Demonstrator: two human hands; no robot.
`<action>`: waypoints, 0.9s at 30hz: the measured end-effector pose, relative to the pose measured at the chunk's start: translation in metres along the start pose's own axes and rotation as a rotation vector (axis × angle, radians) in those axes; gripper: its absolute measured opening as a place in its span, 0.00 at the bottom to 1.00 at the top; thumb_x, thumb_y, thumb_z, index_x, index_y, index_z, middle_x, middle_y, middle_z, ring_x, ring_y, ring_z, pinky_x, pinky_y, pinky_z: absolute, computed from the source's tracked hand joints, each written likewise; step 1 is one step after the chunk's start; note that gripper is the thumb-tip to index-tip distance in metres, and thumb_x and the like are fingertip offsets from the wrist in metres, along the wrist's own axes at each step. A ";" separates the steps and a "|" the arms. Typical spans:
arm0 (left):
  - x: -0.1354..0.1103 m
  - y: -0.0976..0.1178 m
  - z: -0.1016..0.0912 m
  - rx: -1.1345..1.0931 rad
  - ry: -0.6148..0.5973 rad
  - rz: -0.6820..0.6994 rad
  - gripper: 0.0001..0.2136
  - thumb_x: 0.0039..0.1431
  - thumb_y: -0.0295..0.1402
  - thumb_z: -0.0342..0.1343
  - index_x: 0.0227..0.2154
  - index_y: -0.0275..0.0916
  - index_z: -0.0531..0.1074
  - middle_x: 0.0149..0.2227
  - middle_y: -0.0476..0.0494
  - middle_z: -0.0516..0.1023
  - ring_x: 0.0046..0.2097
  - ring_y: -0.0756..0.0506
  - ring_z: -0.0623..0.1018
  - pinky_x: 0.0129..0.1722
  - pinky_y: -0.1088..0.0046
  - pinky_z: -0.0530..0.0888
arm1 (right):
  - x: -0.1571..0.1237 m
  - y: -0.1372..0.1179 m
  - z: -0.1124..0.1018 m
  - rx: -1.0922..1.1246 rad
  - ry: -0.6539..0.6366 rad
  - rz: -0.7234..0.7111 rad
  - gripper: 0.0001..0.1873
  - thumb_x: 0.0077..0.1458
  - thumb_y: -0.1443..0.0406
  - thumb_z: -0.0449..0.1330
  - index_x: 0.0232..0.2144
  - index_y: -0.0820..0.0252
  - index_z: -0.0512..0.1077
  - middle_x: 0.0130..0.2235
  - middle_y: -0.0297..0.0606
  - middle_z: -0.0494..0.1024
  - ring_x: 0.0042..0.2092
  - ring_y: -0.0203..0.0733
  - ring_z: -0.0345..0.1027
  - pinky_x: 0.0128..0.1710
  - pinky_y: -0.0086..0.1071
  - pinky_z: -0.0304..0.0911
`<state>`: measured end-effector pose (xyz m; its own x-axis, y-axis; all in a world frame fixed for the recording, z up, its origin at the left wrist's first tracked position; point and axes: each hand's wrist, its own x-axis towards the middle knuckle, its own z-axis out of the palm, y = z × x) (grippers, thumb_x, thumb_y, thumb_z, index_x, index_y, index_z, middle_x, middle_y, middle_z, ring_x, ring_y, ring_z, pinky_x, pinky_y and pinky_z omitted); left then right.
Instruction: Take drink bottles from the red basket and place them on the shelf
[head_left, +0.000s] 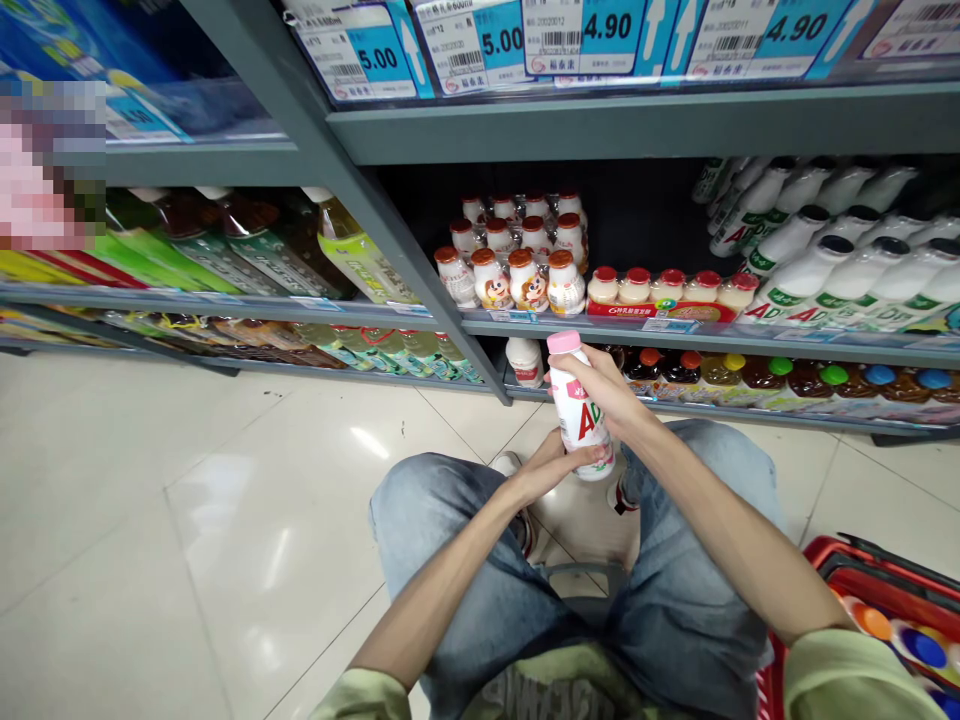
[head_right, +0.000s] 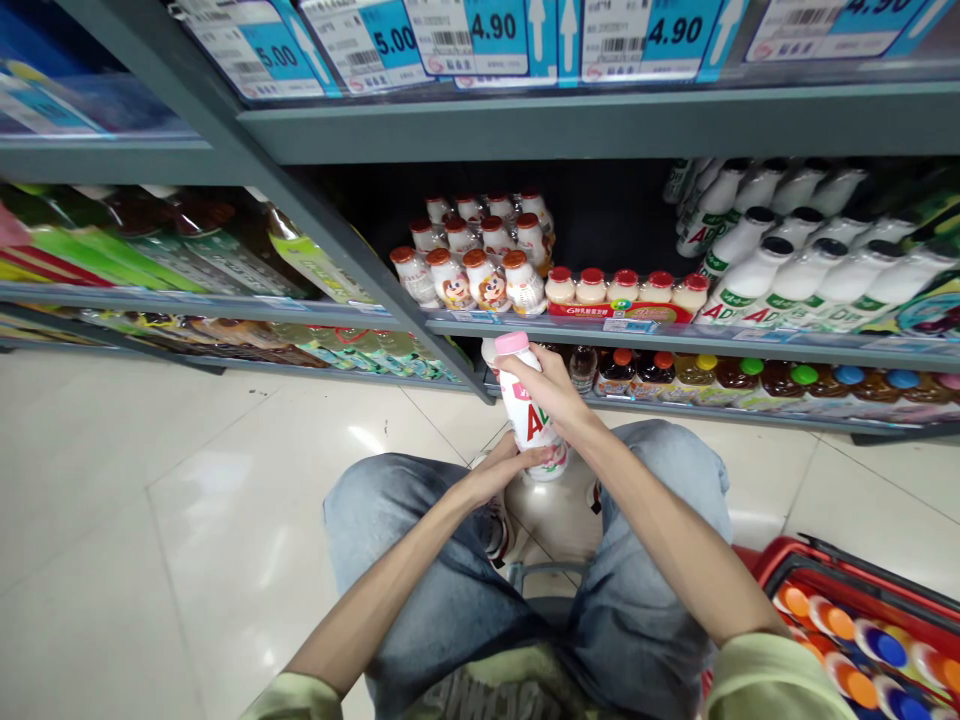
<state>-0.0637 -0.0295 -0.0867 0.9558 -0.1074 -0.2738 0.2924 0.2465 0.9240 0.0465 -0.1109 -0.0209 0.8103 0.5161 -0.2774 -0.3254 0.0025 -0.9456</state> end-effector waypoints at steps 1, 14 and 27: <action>0.000 -0.001 0.000 0.007 -0.001 0.007 0.25 0.51 0.48 0.70 0.45 0.33 0.77 0.47 0.36 0.82 0.50 0.36 0.78 0.53 0.59 0.73 | 0.000 0.000 0.000 0.001 0.002 -0.001 0.12 0.47 0.56 0.66 0.30 0.56 0.72 0.26 0.29 0.72 0.26 0.35 0.63 0.30 0.30 0.64; 0.001 -0.003 -0.002 0.075 0.002 0.021 0.24 0.53 0.50 0.68 0.42 0.33 0.76 0.43 0.36 0.80 0.48 0.36 0.77 0.50 0.60 0.73 | -0.003 -0.007 0.001 0.004 0.021 0.048 0.14 0.47 0.55 0.67 0.33 0.57 0.75 0.29 0.31 0.77 0.28 0.36 0.68 0.28 0.29 0.63; 0.001 -0.001 -0.004 0.080 0.000 0.009 0.23 0.52 0.51 0.68 0.38 0.34 0.76 0.39 0.39 0.81 0.41 0.41 0.77 0.45 0.66 0.74 | 0.002 -0.002 -0.003 0.042 0.031 0.030 0.13 0.49 0.54 0.66 0.31 0.56 0.73 0.27 0.30 0.75 0.27 0.36 0.66 0.28 0.29 0.63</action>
<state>-0.0625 -0.0261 -0.0889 0.9584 -0.1055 -0.2652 0.2801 0.1698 0.9448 0.0502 -0.1118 -0.0206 0.8144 0.4894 -0.3117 -0.3698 0.0237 -0.9288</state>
